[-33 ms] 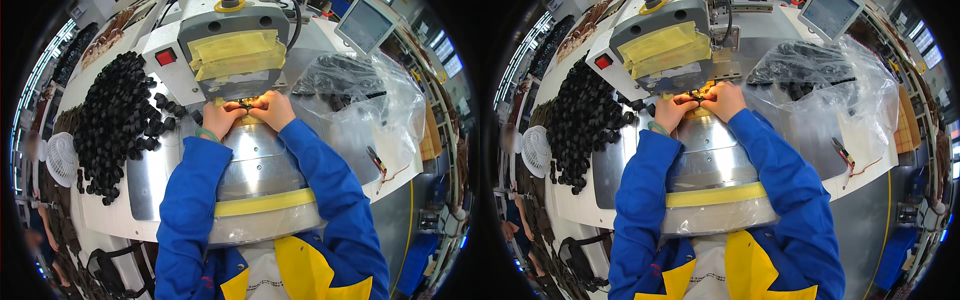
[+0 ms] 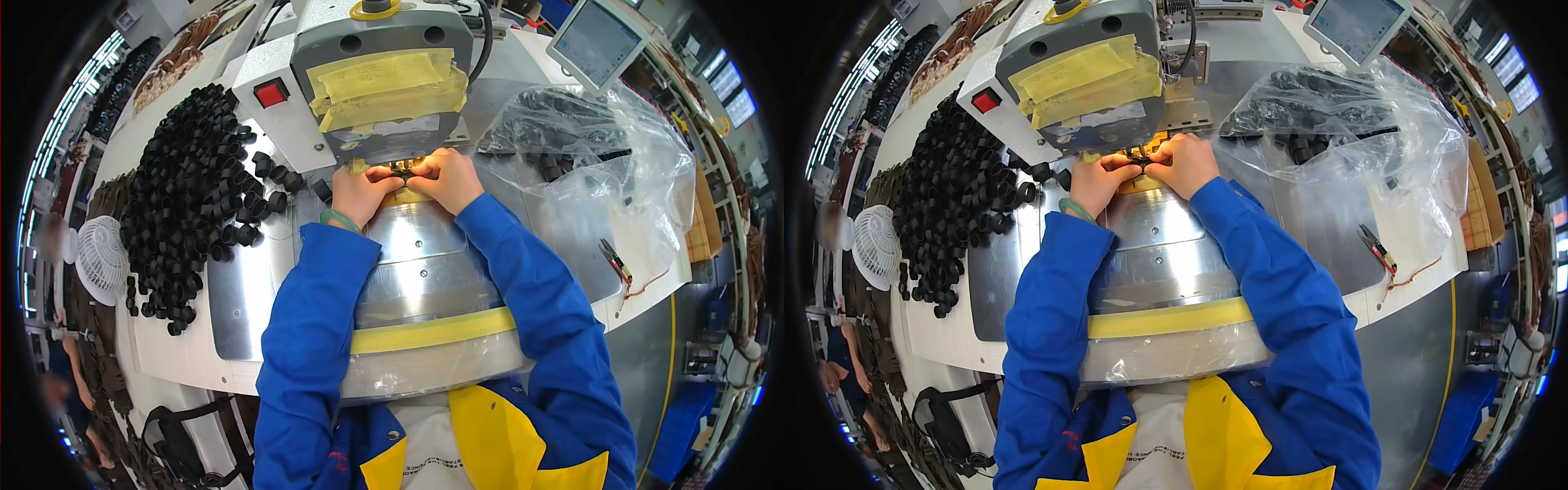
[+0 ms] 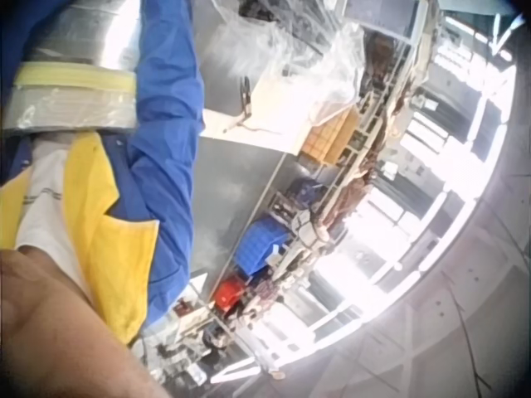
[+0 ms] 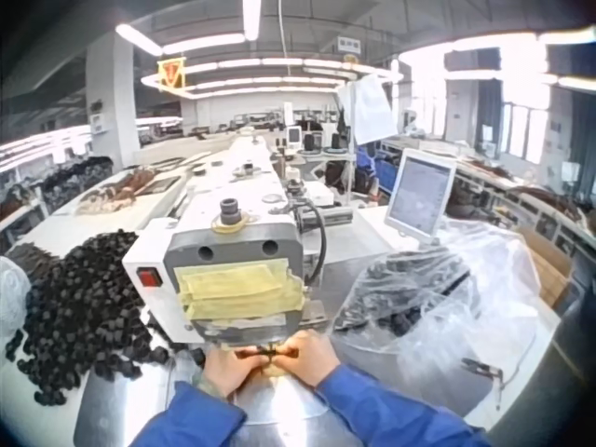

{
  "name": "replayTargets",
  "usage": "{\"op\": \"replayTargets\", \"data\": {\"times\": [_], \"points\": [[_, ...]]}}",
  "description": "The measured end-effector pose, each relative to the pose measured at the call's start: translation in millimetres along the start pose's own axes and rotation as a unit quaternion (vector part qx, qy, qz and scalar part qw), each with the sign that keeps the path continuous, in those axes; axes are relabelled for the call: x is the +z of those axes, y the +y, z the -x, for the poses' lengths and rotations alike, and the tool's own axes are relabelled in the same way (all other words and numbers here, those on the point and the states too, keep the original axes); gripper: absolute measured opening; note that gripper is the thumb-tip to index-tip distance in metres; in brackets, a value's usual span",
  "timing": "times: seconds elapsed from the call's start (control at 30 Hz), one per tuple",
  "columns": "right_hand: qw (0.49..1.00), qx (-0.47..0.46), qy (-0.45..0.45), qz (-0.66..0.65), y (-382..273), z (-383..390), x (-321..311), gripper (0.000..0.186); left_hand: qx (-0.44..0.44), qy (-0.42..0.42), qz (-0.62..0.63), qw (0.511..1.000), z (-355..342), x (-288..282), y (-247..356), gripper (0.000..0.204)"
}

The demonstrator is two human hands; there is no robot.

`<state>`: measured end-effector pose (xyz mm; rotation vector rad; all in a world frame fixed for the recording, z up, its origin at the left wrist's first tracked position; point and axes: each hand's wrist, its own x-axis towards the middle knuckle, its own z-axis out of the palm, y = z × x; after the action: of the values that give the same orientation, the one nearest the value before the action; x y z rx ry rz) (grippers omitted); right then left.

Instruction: The person repeatedly positions black fabric loops into a sewing machine by hand to stitch each piece.

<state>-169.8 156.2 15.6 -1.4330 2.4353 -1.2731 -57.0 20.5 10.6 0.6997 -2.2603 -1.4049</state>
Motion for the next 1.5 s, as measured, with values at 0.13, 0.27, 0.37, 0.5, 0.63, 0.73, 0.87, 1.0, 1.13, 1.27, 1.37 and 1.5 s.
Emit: {"op": "replayTargets", "data": {"times": [0.13,0.27,0.37,0.5,0.63,0.73,0.87,1.0,1.13,1.27,1.37,1.5], "points": [[0.999,0.044,-0.014,0.006,2,0,-2,0.021,0.016,0.006,-0.033,0.999,-1,3,-1,0.030],[0.999,-0.032,0.041,0.001,2,3,-1,0.018,0.020,0.025,-0.027,0.999,-1,6,-2,0.029],[0.999,-0.007,0.036,-0.001,-1,4,-1,0.019,0.029,0.011,-0.028,0.999,1,5,1,0.027],[0.997,-0.070,-0.002,-0.012,-7,0,-7,0.021,0.046,-0.051,-0.012,0.998,5,-5,7,0.029],[0.984,-0.138,-0.101,-0.053,-15,10,-18,0.017,0.109,-0.139,-0.030,0.984,17,-19,9,0.029],[0.985,-0.135,-0.081,-0.063,-25,27,-21,0.021,0.174,-0.139,-0.022,0.975,27,-19,8,0.026],[0.993,-0.106,-0.047,0.020,-40,34,-10,0.014,0.249,-0.108,-0.022,0.962,27,-14,6,0.028],[0.999,-0.003,-0.010,0.046,-51,29,1,0.020,0.278,-0.073,-0.026,0.957,25,-12,0,0.018],[0.997,-0.048,-0.018,0.049,-56,48,-4,0.016,0.395,-0.073,0.006,0.916,25,-9,5,0.013],[0.996,-0.067,-0.066,0.002,-55,58,-10,0.016,0.222,-0.217,-0.208,0.928,24,-20,13,0.019],[0.988,-0.117,-0.098,-0.006,-47,46,-13,0.015,0.174,-0.190,-0.100,0.961,26,-27,16,0.023],[0.974,-0.220,-0.039,0.028,-26,20,-11,0.013,0.111,-0.074,-0.056,0.989,23,-20,14,0.027]]}}
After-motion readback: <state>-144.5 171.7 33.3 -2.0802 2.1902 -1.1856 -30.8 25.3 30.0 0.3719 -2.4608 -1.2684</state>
